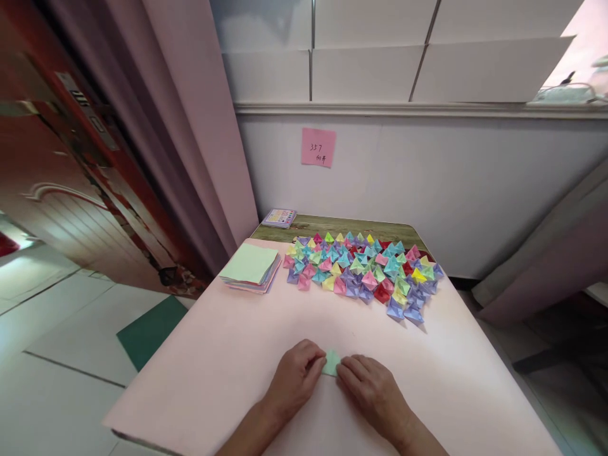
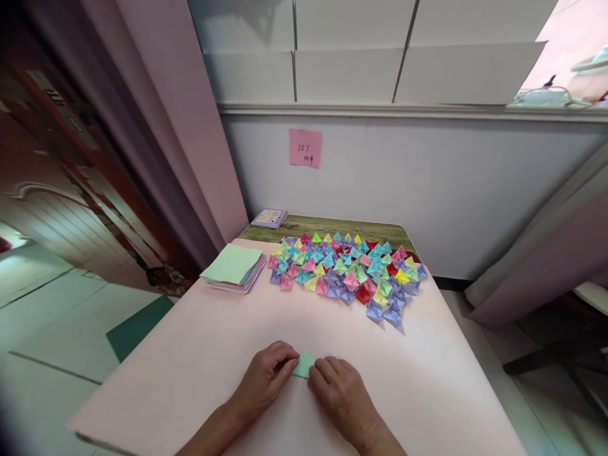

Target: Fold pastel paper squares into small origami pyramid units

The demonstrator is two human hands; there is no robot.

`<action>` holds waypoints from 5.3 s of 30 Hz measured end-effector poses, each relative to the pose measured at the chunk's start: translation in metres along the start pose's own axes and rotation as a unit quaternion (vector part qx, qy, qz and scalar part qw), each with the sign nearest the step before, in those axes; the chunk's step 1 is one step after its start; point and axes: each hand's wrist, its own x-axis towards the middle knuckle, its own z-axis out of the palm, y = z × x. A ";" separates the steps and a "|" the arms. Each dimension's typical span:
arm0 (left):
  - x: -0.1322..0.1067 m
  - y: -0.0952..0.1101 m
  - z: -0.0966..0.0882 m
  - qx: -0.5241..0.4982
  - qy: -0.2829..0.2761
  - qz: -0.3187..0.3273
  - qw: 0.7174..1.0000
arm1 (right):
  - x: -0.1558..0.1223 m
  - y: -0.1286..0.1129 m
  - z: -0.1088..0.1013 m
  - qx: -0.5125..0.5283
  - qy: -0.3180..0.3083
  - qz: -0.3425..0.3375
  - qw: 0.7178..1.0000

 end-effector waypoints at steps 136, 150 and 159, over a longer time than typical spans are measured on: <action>0.046 -0.013 0.045 -0.413 0.107 -0.108 0.898 | 0.031 0.034 0.038 0.553 0.145 0.425 0.701; 0.048 -0.015 0.046 -0.427 0.119 -0.152 0.883 | 0.032 0.036 0.029 0.588 0.138 0.372 0.705; 0.049 -0.016 0.049 -0.413 0.120 -0.160 0.888 | 0.033 0.034 0.028 0.605 0.121 0.383 0.687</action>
